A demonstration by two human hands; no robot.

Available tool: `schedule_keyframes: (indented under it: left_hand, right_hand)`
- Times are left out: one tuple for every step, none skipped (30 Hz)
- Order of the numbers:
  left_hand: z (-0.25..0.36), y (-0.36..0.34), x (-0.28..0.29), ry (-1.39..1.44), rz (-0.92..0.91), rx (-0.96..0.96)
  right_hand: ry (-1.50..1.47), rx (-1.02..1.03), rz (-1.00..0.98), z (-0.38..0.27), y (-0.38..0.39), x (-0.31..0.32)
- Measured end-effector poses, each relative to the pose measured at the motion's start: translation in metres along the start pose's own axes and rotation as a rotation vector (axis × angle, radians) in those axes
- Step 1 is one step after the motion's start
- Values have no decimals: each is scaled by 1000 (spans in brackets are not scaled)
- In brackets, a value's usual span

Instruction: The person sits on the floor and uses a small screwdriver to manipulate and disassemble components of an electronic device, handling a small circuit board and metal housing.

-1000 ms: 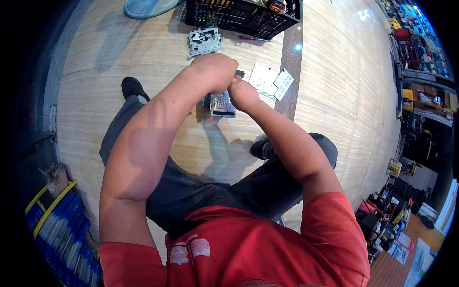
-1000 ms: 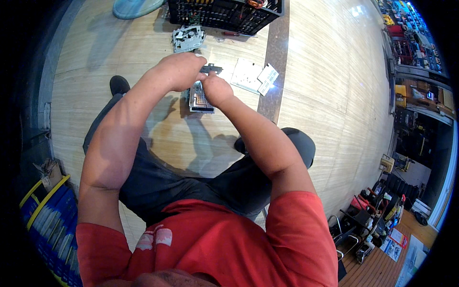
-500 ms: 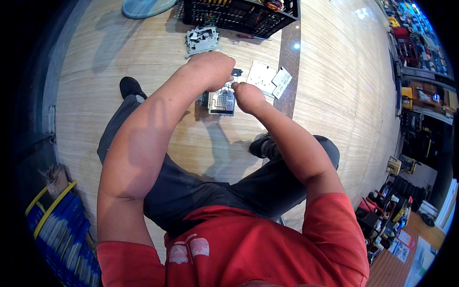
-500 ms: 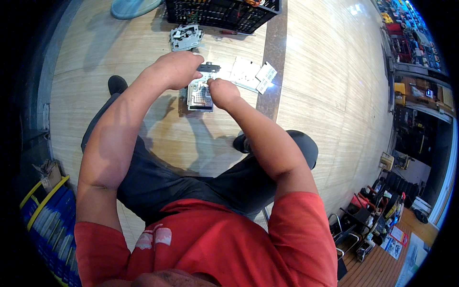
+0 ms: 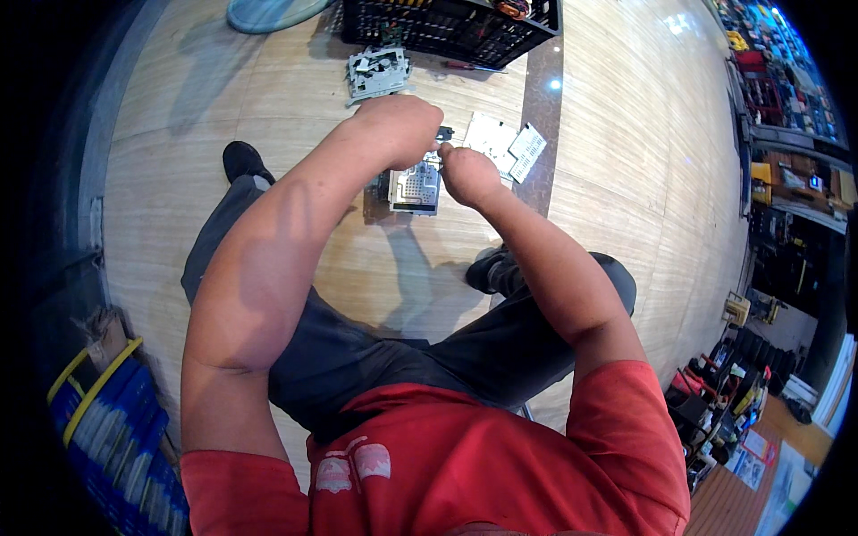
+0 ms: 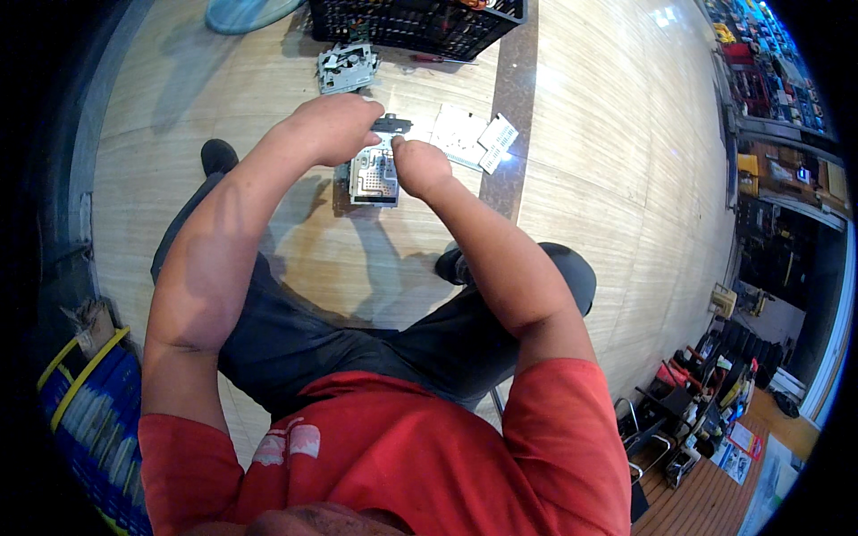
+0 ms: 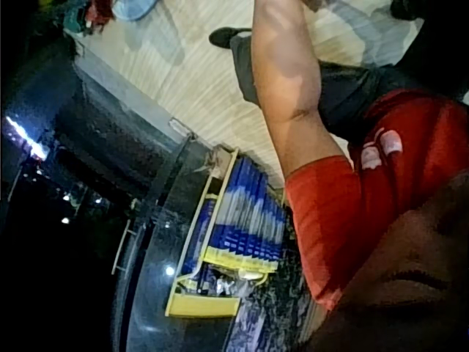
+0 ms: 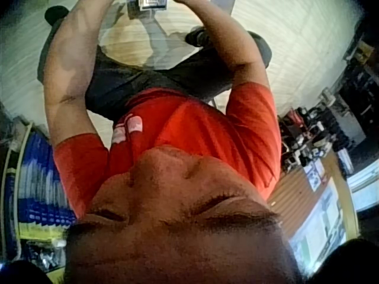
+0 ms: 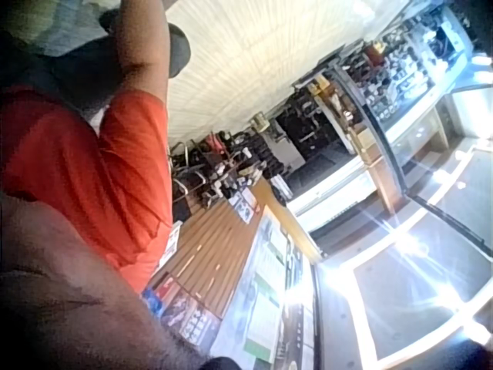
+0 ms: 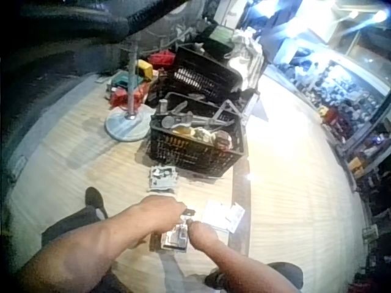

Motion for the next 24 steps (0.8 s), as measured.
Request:
schedule_keyframes:
  left_hand:
    - [1,1,2,4,-9,5]
    - [2,1,2,9,-18,10]
    - [2,1,2,9,-18,11]
    - [2,1,2,1,-13,4]
    - [2,1,1,-8,-9,-3]
    - [2,0,1,-7,-9,-3]
    - [2,0,1,-4,-15,-2]
    - [2,-1,0,-2,-21,-2]
    - [2,0,0,-2,-23,-4]
    - [2,0,-1,2,-17,5]
    - [2,0,-1,6,-12,13]
    - [2,0,-1,4,-15,8]
    - [2,0,-1,12,-18,4]
    - [3,0,-1,19,-23,-1]
    - [1,0,-4,14,-27,-6]
    - [-1,0,-6,5,-12,-9]
    - [-3,0,-7,-5,4,-12]
    - [-3,1,-8,-11,-1,-22]
    - [-2,3,-7,-12,8,-20]
    - [-1,5,-6,-14,17,-19]
    - [0,7,-4,-22,12,-29]
    - [1,9,-2,-29,5,-19]
    - [2,11,-1,-35,-3,-7]
    - [3,14,1,-46,-5,-15]
  right_hand:
    - [0,-9,3,-1,0,3]
    - [0,-18,6,-3,1,6]
    - [1,-17,5,-3,0,8]
    - [4,-4,12,-3,0,9]
    - [8,8,19,-3,1,11]
    - [8,9,18,-2,1,12]
    - [2,5,17,-1,2,12]
    - [-4,1,16,0,3,13]
    - [-5,-1,15,1,4,13]
    - [16,4,16,2,6,12]
    - [37,8,18,4,7,12]
    - [34,2,18,7,9,12]
    - [32,13,25,9,12,12]
    - [30,24,33,12,14,12]
    - [25,18,34,11,17,14]
    - [7,16,39,11,20,16]
    - [-11,13,44,11,23,19]
    - [-16,3,47,11,28,23]
    - [-30,20,44,9,34,28]
    - [-45,37,42,7,39,33]
    - [-52,25,46,5,45,38]
    - [-40,42,17,3,50,42]
    - [-29,60,-13,1,56,45]
    - [-1,79,-16,-1,61,49]
Point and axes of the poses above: each hand's wrist, its own y-axis away from the middle knuckle, its own x-axis out of the back of the hand, z = x × y, the point moved 3 cm from there along -y, towards the middle knuckle, and after that the axes turned 1 degree about -y, right-handed, at the moved point
